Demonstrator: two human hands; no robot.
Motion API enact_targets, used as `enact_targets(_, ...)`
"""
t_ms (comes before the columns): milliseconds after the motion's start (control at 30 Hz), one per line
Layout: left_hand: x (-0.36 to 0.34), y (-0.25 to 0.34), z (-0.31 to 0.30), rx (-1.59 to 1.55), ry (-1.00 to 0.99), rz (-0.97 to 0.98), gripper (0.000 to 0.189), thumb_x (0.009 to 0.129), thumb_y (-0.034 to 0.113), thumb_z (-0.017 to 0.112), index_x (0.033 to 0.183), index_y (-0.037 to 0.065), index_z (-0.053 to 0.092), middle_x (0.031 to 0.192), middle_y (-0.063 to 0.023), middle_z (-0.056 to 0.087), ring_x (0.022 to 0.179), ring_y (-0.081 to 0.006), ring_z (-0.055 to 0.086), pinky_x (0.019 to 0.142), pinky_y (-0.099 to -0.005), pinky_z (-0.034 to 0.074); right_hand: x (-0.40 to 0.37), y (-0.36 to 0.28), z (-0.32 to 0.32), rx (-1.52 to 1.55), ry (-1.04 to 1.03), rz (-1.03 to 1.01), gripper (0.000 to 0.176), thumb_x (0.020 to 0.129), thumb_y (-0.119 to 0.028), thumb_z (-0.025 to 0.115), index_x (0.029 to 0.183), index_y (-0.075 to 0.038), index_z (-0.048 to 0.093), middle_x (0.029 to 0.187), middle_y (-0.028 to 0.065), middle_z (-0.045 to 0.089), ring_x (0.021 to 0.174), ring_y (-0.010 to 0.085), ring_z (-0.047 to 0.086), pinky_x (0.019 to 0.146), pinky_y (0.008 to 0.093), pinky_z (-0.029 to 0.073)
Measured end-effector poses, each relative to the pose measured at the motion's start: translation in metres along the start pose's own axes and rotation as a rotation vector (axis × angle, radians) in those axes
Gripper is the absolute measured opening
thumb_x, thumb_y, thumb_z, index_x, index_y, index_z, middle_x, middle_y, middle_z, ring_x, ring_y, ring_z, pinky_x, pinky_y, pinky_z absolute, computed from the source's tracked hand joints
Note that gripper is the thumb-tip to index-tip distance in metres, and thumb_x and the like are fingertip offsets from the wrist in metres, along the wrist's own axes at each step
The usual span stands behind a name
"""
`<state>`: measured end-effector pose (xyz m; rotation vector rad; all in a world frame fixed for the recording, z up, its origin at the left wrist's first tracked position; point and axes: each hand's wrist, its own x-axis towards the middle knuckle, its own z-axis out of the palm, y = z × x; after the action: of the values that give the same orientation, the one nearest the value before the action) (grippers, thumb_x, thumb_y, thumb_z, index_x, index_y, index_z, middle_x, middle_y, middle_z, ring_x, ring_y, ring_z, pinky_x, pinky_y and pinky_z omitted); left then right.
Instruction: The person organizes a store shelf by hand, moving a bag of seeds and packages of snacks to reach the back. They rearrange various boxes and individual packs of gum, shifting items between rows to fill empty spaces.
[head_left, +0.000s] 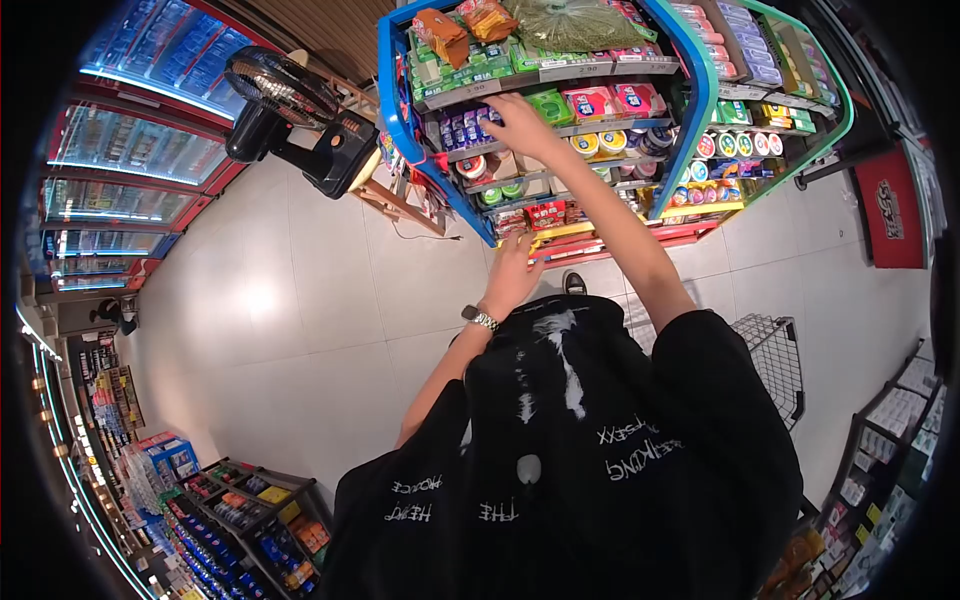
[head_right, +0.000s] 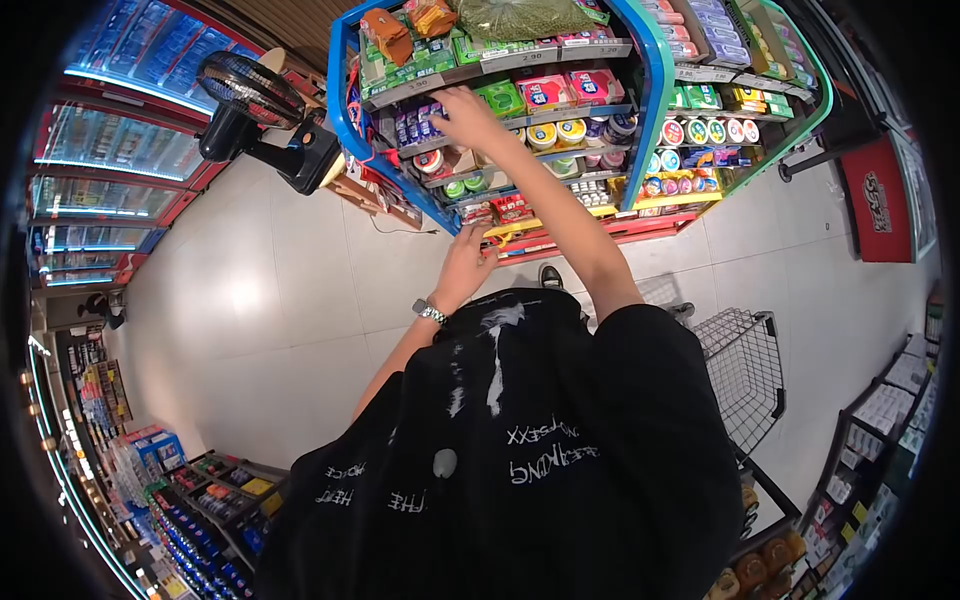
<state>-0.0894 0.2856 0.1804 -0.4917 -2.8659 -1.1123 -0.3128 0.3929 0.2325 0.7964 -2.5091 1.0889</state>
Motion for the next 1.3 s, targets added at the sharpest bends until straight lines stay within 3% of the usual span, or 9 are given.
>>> enact_targets(167,0.034,0.017,-0.013,-0.080,0.114,0.071,0.034,0.086,0.012,0.063,0.117,-0.001,0.058,0.116,-0.0208,0.058,0.107,-0.0394,0.057,0.093,-0.0439,0.047,-0.035,0.051,-0.071,-0.298,0.132,0.089,0.032,0.088,-0.024,0.060,0.110,-0.001,0.063,0.113,0.0156,0.064,0.106,0.0347,0.057,0.092,0.0458,0.046)
enact_targets(367,0.129,0.041,-0.044,0.029,0.373,0.292,0.025,0.090,0.010,0.059,0.113,-0.001,0.059,0.116,-0.0204,0.059,0.113,-0.0391,0.055,0.097,-0.0436,0.044,-0.066,0.073,-0.078,-0.392,0.168,-0.028,0.029,0.092,-0.029,0.056,0.105,-0.004,0.065,0.108,0.0113,0.066,0.106,0.0299,0.059,0.091,0.0446,0.045)
enact_targets(567,0.225,0.006,-0.044,0.261,0.316,0.236,0.034,0.093,0.024,0.056,0.115,-0.002,0.058,0.113,-0.0253,0.061,0.106,-0.0415,0.058,0.091,-0.0457,0.047,-0.068,0.069,-0.073,-0.403,0.224,-0.005,0.024,0.092,-0.028,0.055,0.096,-0.006,0.064,0.098,0.0086,0.064,0.098,0.0289,0.059,0.086,0.0445,0.045)
enact_targets(633,0.249,0.004,-0.052,0.434,-0.070,-0.094,0.046,0.095,0.038,0.053,0.118,-0.001,0.057,0.104,-0.0268,0.064,0.096,-0.0425,0.062,0.083,-0.0489,0.050,-0.068,0.067,-0.078,-0.376,0.128,0.024,0.029,0.095,-0.027,0.053,0.108,-0.004,0.064,0.108,0.0107,0.064,0.104,0.0294,0.058,0.089,0.0440,0.043)
enact_targets(700,0.264,-0.024,-0.042,0.447,0.006,-0.013,0.051,0.095,0.046,0.049,0.120,0.003,0.058,0.099,-0.0267,0.066,0.091,-0.0425,0.064,0.079,-0.0507,0.051,-0.071,0.066,-0.082,-0.304,0.176,0.021,0.030,0.095,-0.026,0.053,0.111,-0.003,0.062,0.109,0.0116,0.064,0.105,0.0302,0.057,0.092,0.0440,0.043)
enact_targets(867,0.260,-0.032,-0.036,0.419,0.165,0.207,0.045,0.092,0.036,0.059,0.127,0.007,0.059,0.104,-0.0230,0.067,0.099,-0.0420,0.062,0.086,-0.0466,0.050,-0.089,0.069,-0.094,-0.272,0.256,-0.030,0.028,0.092,-0.022,0.056,0.106,0.001,0.062,0.103,0.0138,0.062,0.102,0.0306,0.057,0.094,0.0415,0.044)
enact_targets(1000,0.247,-0.012,-0.039,0.398,0.099,0.078,0.037,0.091,0.032,0.061,0.113,0.003,0.067,0.105,-0.0235,0.066,0.098,-0.0428,0.062,0.087,-0.0455,0.049,-0.098,0.071,-0.092,-0.258,0.255,-0.095,0.024,0.090,-0.020,0.058,0.103,0.001,0.061,0.101,0.0136,0.060,0.103,0.0308,0.056,0.095,0.0417,0.042)
enact_targets(1133,0.228,0.010,-0.041,0.288,0.060,0.217,0.035,0.093,0.028,0.059,0.118,0.004,0.066,0.117,-0.0206,0.064,0.110,-0.0341,0.060,0.100,-0.0440,0.042,-0.097,0.072,-0.095,-0.214,0.271,-0.118,0.022,0.087,-0.017,0.060,0.100,0.001,0.061,0.101,0.0126,0.060,0.102,0.0292,0.057,0.093,0.0405,0.043)
enact_targets(1300,0.200,0.024,-0.033,0.369,0.119,0.250,0.040,0.094,0.028,0.058,0.122,0.000,0.062,0.123,-0.0226,0.061,0.113,-0.0375,0.058,0.105,-0.0459,0.040,-0.100,0.077,-0.098,-0.208,0.287,-0.177,0.024,0.081,-0.012,0.063,0.102,0.001,0.061,0.103,0.0125,0.060,0.105,0.0292,0.056,0.096,0.0404,0.042)
